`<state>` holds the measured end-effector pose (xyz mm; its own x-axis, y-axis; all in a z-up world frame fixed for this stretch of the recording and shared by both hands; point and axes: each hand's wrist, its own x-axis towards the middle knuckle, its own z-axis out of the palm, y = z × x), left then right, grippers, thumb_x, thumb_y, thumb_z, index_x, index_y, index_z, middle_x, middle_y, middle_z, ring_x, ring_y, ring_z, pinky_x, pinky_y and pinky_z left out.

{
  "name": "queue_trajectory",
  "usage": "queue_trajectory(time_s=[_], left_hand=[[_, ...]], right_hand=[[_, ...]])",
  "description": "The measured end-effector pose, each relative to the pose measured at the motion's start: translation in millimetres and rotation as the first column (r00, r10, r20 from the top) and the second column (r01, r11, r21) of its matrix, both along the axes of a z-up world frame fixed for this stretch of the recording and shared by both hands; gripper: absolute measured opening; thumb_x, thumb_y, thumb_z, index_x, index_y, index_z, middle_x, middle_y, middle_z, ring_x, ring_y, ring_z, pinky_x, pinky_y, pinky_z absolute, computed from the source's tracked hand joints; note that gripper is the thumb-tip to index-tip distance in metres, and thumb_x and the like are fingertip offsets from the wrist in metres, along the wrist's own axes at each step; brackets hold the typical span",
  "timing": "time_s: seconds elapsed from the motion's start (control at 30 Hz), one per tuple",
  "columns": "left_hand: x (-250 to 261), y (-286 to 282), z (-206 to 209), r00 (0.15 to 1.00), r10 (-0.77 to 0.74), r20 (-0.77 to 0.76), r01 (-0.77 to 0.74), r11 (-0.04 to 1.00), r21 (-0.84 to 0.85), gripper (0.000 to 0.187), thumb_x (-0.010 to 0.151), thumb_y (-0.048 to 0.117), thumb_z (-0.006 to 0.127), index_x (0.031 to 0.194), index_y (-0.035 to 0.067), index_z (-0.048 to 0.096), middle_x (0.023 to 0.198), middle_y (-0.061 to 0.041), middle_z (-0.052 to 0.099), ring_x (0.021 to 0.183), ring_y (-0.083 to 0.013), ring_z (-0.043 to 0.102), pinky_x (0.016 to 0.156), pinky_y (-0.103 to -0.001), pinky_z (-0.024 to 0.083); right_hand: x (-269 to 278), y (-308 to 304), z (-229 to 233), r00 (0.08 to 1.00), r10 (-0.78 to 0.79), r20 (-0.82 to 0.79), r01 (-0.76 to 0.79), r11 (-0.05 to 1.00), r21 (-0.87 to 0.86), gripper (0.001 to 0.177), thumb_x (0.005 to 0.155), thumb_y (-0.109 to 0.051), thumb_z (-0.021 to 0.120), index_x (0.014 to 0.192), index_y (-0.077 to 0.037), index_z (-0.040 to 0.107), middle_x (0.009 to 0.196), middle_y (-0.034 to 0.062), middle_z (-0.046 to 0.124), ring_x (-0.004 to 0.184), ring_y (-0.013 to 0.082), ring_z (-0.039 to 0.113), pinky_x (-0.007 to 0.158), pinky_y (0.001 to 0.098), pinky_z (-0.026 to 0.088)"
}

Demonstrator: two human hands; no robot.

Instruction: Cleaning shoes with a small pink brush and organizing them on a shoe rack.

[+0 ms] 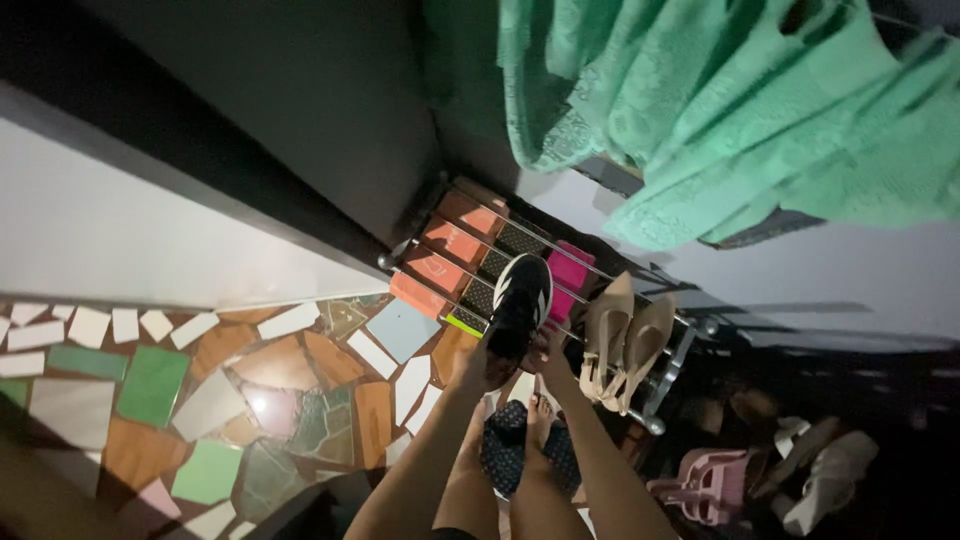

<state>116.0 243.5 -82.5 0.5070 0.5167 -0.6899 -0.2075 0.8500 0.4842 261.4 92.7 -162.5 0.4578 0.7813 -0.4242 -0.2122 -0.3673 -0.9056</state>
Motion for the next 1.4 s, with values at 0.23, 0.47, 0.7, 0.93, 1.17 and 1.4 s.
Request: queue_trajectory(time_s=[0.23,0.47,0.7,0.93,1.17,1.4], left_hand=[[27,25,85,0.589,0.088,-0.803,0.741,0.338,0.58,0.046,0.092,0.036,0.067,0.133,0.015,0.063,0.133,-0.019,0.056,0.12,-0.0405,0.054,0.096,-0.053,0.049],[46,16,51,0.332,0.023,-0.943,0.937,-0.124,0.327,0.026,0.103,0.028,0.054,0.122,0.02,0.07,0.14,-0.011,0.056,0.126,-0.0335,0.056,0.1,-0.053,0.048],[32,11,34,0.653,-0.022,-0.757,0.744,0.209,0.635,0.023,0.101,0.027,0.064,0.1,0.006,0.074,0.104,-0.018,0.071,0.097,-0.0383,0.067,0.083,-0.05,0.056],[13,14,14,0.845,-0.155,-0.511,0.469,0.673,0.572,0.025,0.094,0.027,0.072,0.103,0.003,0.069,0.084,-0.014,0.074,0.073,-0.021,0.069,0.067,-0.037,0.055],[-11,-14,-11,0.718,-0.151,-0.679,0.528,0.753,0.392,0.028,0.1,0.031,0.063,0.104,0.005,0.071,0.087,-0.01,0.072,0.073,-0.0231,0.066,0.061,-0.039,0.051],[-27,-36,-17,0.543,-0.123,-0.831,0.767,0.476,0.43,0.033,0.094,0.031,0.066,0.088,0.0,0.076,0.079,-0.019,0.071,0.072,-0.0319,0.069,0.067,-0.042,0.052]], right_hand=[[-6,15,65,0.987,-0.095,0.132,0.12,0.973,-0.199,0.026,0.106,-0.023,0.059,0.099,0.002,0.062,0.07,0.0086,0.053,0.058,0.0183,0.047,0.056,0.0349,0.041],[4,18,94,0.986,-0.095,-0.14,0.085,0.993,-0.079,0.033,0.111,-0.022,0.054,0.087,0.001,0.053,0.068,0.0065,0.049,0.052,0.0146,0.042,0.05,0.0317,0.037],[16,0,149,0.905,-0.322,-0.278,0.246,0.929,-0.275,0.022,0.106,-0.017,0.051,0.097,0.0,0.062,0.069,0.008,0.056,0.055,0.0166,0.05,0.051,0.034,0.043],[30,-17,112,0.985,-0.171,0.005,0.159,0.907,-0.39,0.036,0.105,-0.033,0.057,0.122,-0.005,0.07,0.069,0.0121,0.056,0.056,0.0205,0.046,0.052,0.0373,0.04],[-2,18,177,0.419,0.544,0.727,-0.195,0.836,-0.512,0.079,0.091,-0.026,0.069,0.157,-0.023,0.024,0.122,0.0285,0.064,0.092,0.0436,0.068,0.071,0.0506,0.056],[-16,28,176,0.553,0.682,0.479,-0.136,0.641,-0.755,0.076,0.107,-0.016,0.048,0.171,-0.023,0.008,0.098,0.0231,0.075,0.084,0.0403,0.073,0.075,0.0491,0.059]])
